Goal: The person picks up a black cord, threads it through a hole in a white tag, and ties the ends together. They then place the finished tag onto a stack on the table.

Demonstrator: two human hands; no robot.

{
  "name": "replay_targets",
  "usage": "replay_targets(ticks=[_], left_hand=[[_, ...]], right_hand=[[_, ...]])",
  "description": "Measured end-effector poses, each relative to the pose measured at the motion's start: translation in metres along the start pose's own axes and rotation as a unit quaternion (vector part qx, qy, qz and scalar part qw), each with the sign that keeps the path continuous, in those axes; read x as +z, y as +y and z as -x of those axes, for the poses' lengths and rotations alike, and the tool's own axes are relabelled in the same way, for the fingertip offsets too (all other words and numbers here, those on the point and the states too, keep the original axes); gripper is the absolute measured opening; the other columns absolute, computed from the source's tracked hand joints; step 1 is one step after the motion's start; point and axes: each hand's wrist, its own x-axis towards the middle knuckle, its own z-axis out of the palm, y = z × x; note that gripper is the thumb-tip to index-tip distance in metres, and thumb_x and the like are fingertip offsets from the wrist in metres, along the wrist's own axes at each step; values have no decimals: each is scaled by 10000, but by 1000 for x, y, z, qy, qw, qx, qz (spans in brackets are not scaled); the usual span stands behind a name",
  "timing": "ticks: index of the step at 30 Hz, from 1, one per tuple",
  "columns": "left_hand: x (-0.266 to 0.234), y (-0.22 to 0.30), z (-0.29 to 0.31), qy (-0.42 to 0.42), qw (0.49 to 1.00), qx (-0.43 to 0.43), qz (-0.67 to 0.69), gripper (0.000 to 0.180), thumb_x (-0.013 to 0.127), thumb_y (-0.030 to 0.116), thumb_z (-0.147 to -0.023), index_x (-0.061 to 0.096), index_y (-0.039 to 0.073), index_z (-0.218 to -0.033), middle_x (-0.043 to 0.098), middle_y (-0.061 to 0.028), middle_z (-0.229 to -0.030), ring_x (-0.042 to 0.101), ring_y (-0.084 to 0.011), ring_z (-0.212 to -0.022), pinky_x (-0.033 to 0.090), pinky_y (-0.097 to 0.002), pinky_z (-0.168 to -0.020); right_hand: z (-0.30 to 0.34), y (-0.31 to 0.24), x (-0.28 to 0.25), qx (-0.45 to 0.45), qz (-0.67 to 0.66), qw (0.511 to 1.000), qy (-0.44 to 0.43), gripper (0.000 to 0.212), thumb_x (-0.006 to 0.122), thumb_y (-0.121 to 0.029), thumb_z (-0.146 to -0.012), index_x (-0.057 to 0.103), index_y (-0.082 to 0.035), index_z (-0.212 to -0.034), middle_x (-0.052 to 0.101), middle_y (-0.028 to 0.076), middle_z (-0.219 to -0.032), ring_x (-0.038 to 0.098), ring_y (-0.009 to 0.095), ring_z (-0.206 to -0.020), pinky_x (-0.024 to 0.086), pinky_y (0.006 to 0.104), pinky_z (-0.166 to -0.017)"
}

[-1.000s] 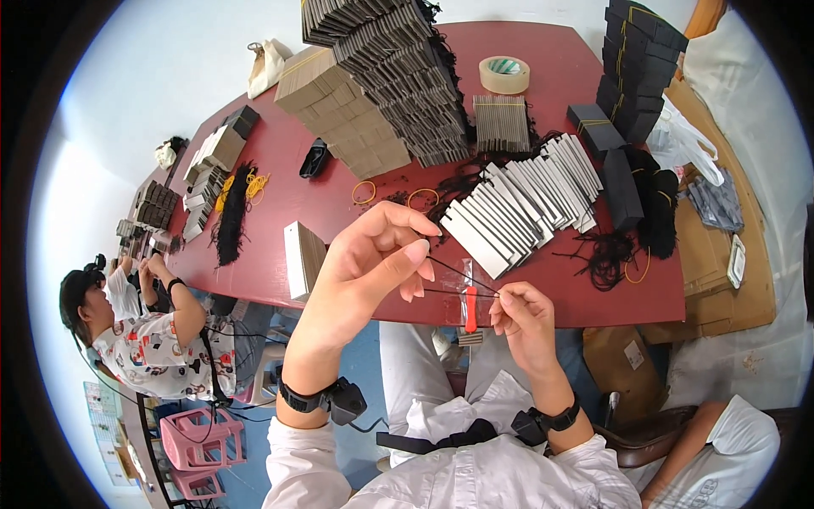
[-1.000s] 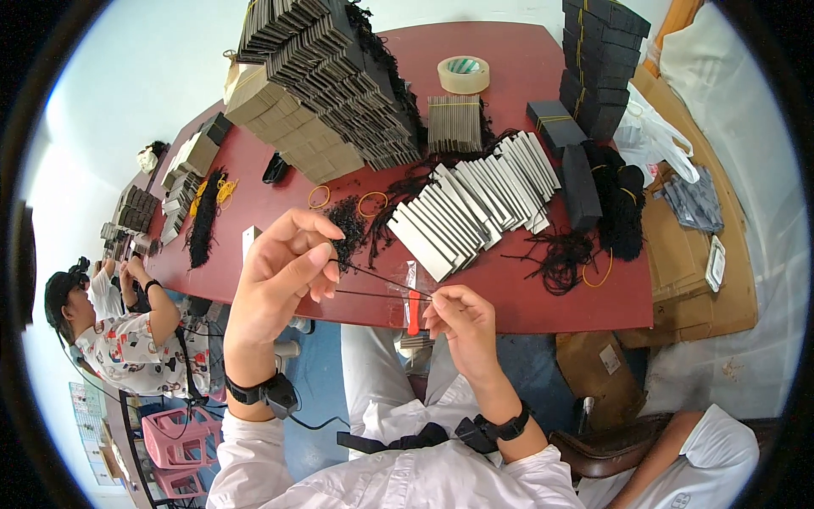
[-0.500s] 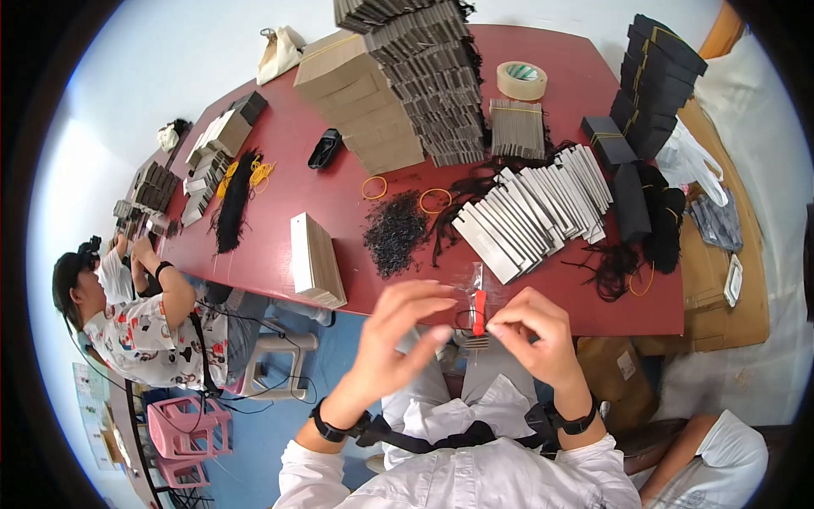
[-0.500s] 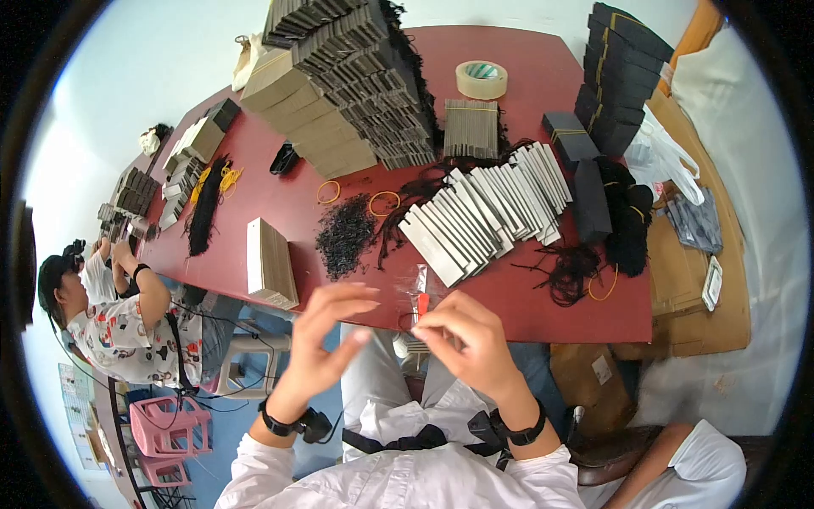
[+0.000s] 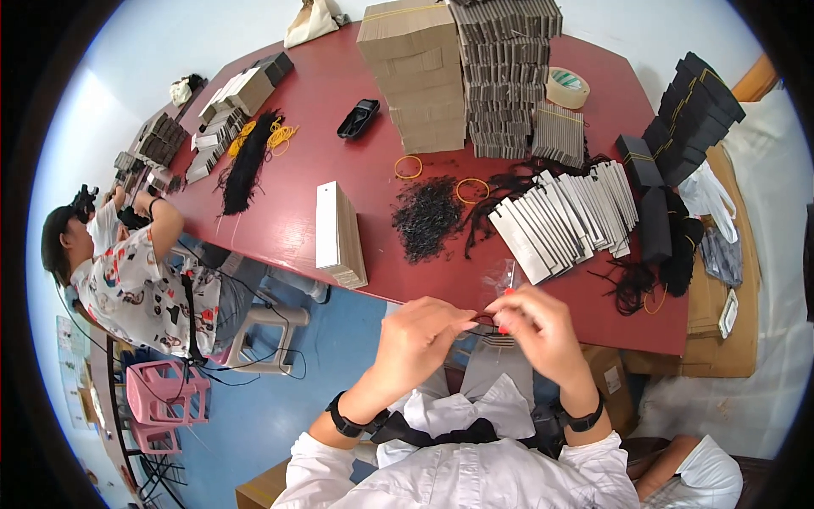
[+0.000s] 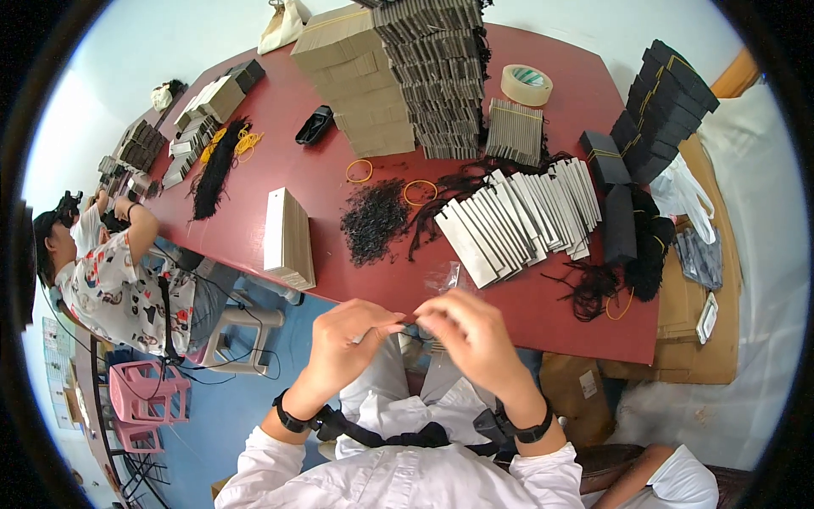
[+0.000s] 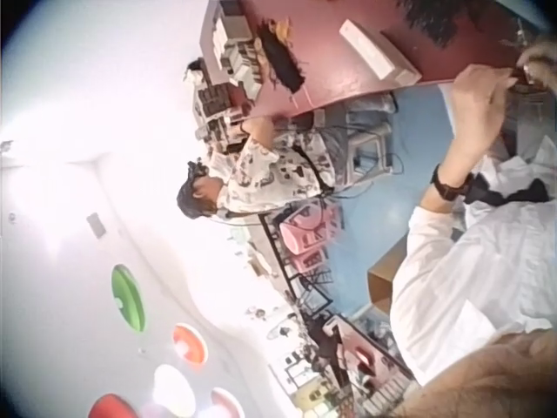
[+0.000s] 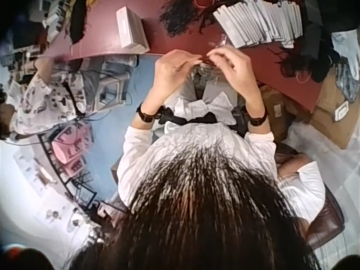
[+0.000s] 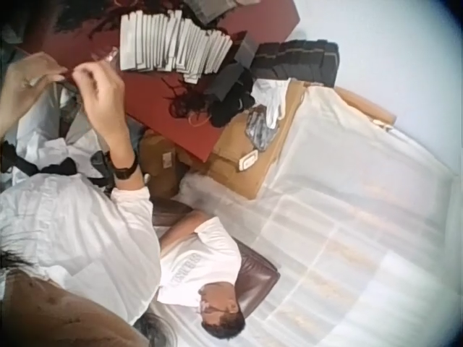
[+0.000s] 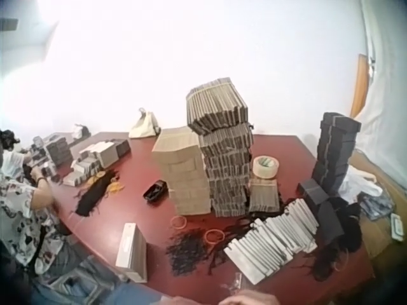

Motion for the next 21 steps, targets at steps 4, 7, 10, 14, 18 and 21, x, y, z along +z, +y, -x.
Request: replay_targets(ticks=[4, 7, 10, 14, 18, 21], left_hand=[[-22, -11, 6, 57, 996, -51, 40, 77, 703, 10, -773, 704, 31, -847, 703, -73, -821, 650, -208, -747, 505, -299, -689], [-32, -23, 15, 87, 981, -98, 143, 61, 695, 7, -793, 711, 23, -849, 709, -75, -834, 646, -187, -790, 493, -293, -739], [-34, -34, 22, 106, 961, -119, 227, 65, 693, 7, -807, 718, 13, -866, 709, -87, -859, 640, -173, -832, 492, -296, -753], [-27, -41, 30, 97, 914, -196, 343, 94, 691, -1, -818, 715, -9, -909, 705, -99, -890, 641, -146, -832, 502, -275, -758], [-22, -46, 37, 94, 880, -244, 396, 113, 688, 6, -831, 707, -29, -937, 704, -102, -899, 646, -127, -836, 515, -261, -774], [-21, -45, 38, 98, 881, -254, 387, 108, 693, -27, -809, 703, -27, -916, 695, -127, -916, 659, -164, -812, 532, -279, -749]], right_hand=[[-17, 21, -16, 51, 34, 992, 107, 97, 593, -75, -899, 644, 8, -908, 626, 72, -818, 566, 126, -645, 429, 245, -566], [-34, 22, -18, 64, 140, 986, 68, 77, 614, -83, -871, 653, -35, -917, 607, 70, -821, 581, 173, -657, 448, 283, -581], [-53, 29, -4, 45, 222, 974, -13, 90, 651, -122, -836, 651, -83, -918, 562, 73, -817, 588, 244, -694, 462, 343, -610], [-83, 43, 22, -6, 308, 950, -59, 158, 680, -177, -809, 595, -104, -920, 539, 90, -836, 594, 304, -802, 466, 418, -659], [-100, 64, 35, -10, 334, 939, -81, 176, 692, -165, -797, 548, -77, -843, 548, 98, -851, 590, 317, -826, 470, 428, -671], [-98, 65, 31, -41, 326, 940, -93, 171, 691, -141, -796, 546, -64, -842, 533, 99, -832, 584, 310, -815, 461, 422, -672]])
